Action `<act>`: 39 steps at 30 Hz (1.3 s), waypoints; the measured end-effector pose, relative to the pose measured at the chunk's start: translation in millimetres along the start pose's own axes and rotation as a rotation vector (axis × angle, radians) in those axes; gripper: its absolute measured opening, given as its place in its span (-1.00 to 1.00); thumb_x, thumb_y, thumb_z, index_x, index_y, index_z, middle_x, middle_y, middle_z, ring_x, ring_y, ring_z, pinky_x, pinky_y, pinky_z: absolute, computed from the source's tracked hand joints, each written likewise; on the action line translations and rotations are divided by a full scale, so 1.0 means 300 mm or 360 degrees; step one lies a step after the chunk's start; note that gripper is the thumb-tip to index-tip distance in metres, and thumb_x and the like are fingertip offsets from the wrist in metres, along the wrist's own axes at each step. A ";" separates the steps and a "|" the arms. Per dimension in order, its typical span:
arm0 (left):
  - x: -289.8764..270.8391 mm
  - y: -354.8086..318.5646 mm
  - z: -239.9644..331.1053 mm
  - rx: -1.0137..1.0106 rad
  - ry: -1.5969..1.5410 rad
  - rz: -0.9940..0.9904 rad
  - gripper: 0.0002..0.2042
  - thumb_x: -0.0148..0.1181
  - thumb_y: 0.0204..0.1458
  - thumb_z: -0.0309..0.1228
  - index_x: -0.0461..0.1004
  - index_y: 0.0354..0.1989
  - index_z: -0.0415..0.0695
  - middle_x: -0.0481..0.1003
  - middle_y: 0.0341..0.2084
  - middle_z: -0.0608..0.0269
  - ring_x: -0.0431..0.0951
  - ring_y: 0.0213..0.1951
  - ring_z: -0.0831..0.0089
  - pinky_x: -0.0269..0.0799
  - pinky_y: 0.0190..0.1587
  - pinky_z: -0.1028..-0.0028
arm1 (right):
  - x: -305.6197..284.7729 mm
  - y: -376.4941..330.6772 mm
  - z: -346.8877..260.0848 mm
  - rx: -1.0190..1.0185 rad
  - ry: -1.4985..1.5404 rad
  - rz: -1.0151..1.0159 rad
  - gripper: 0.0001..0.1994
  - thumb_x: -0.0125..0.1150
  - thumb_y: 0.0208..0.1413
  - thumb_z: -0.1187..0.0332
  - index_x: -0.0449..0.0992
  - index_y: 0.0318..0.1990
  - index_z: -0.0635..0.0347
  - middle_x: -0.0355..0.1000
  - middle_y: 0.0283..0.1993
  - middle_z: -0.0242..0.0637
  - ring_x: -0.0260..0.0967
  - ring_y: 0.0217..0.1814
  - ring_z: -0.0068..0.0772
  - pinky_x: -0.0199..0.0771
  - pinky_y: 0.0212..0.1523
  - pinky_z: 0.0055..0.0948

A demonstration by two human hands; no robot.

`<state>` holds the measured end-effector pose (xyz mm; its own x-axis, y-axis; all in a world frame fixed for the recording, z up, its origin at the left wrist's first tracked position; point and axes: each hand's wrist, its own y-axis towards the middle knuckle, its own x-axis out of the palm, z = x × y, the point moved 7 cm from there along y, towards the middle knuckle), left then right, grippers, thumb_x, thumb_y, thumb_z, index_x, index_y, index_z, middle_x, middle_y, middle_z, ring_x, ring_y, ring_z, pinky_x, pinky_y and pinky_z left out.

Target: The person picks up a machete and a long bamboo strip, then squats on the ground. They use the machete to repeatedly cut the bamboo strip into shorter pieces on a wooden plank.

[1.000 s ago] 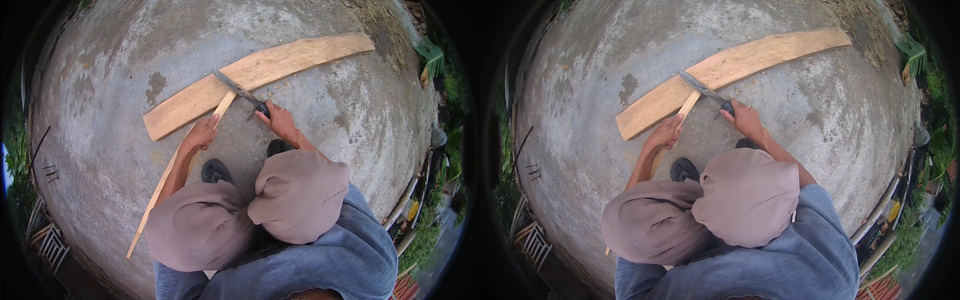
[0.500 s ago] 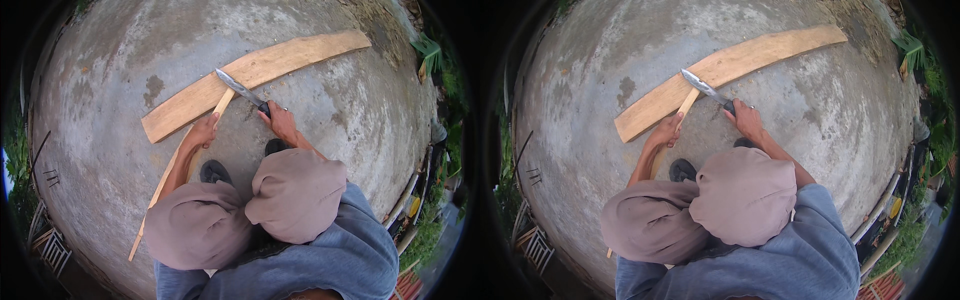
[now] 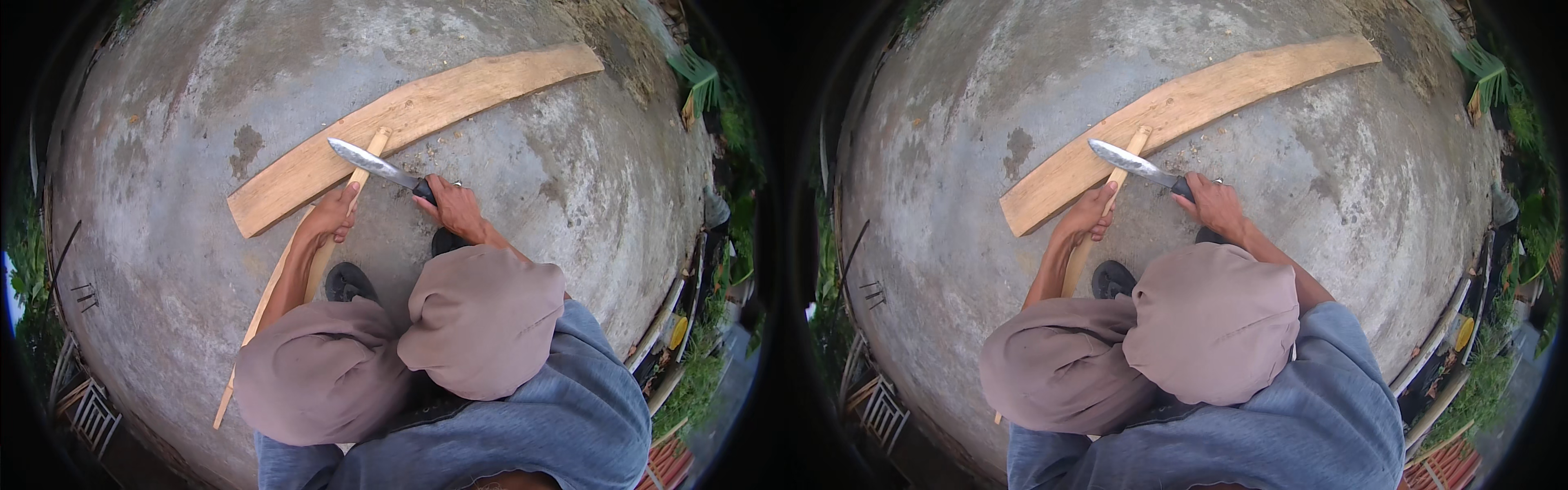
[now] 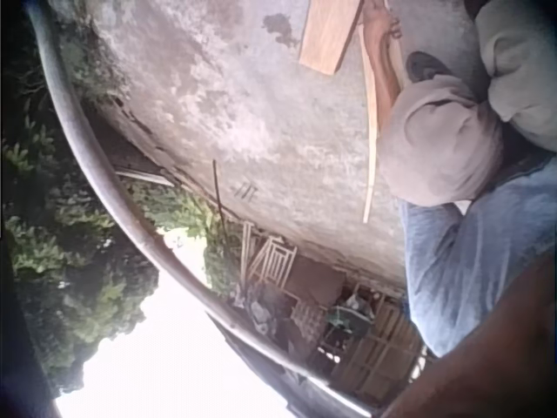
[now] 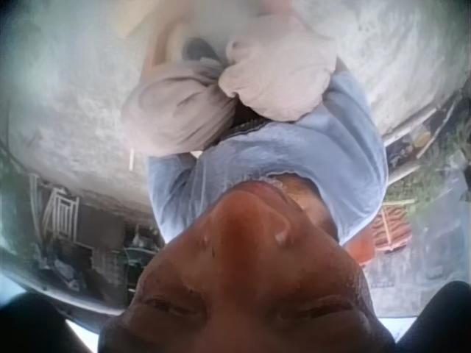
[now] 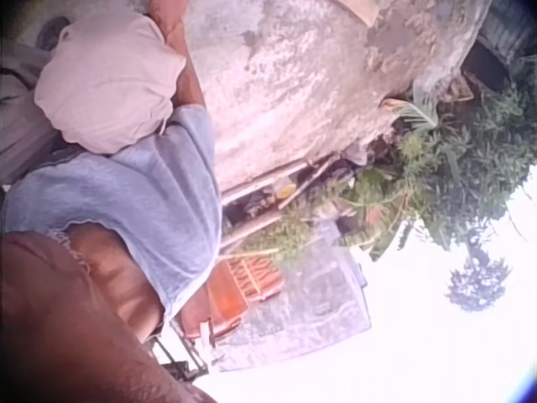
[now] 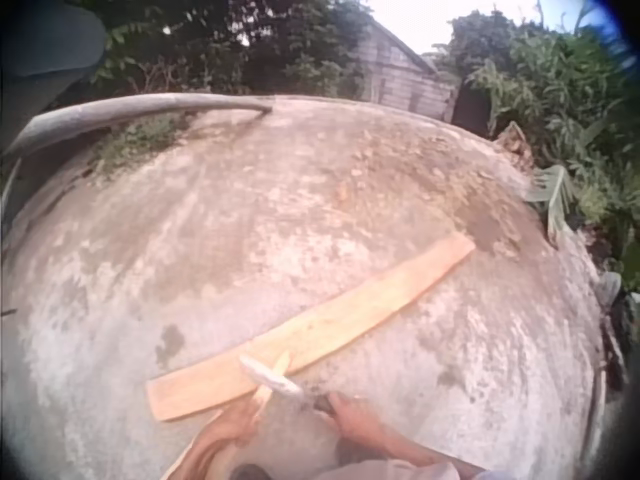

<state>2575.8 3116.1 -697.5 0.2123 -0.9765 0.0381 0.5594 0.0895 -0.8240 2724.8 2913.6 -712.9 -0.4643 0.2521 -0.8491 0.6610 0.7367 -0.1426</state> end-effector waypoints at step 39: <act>-0.005 0.084 0.025 0.0517 0.1102 0.0693 -0.39 -0.25 0.40 0.09 0.49 -0.12 -0.32 0.54 -0.13 -0.39 0.49 0.00 -0.36 0.35 0.04 -0.14 | -0.035 0.040 0.068 0.0129 -0.0023 0.0093 -0.55 0.10 0.33 -0.08 0.35 -0.13 0.20 0.56 -0.22 0.05 0.56 -0.33 0.22 0.55 -0.36 0.09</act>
<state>2595.5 3121.3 -714.2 -0.0147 -0.7329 -0.6802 0.7647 0.4300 -0.4799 2749.6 2907.0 -716.2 -0.4152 0.2838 -0.8643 0.7327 0.6675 -0.1328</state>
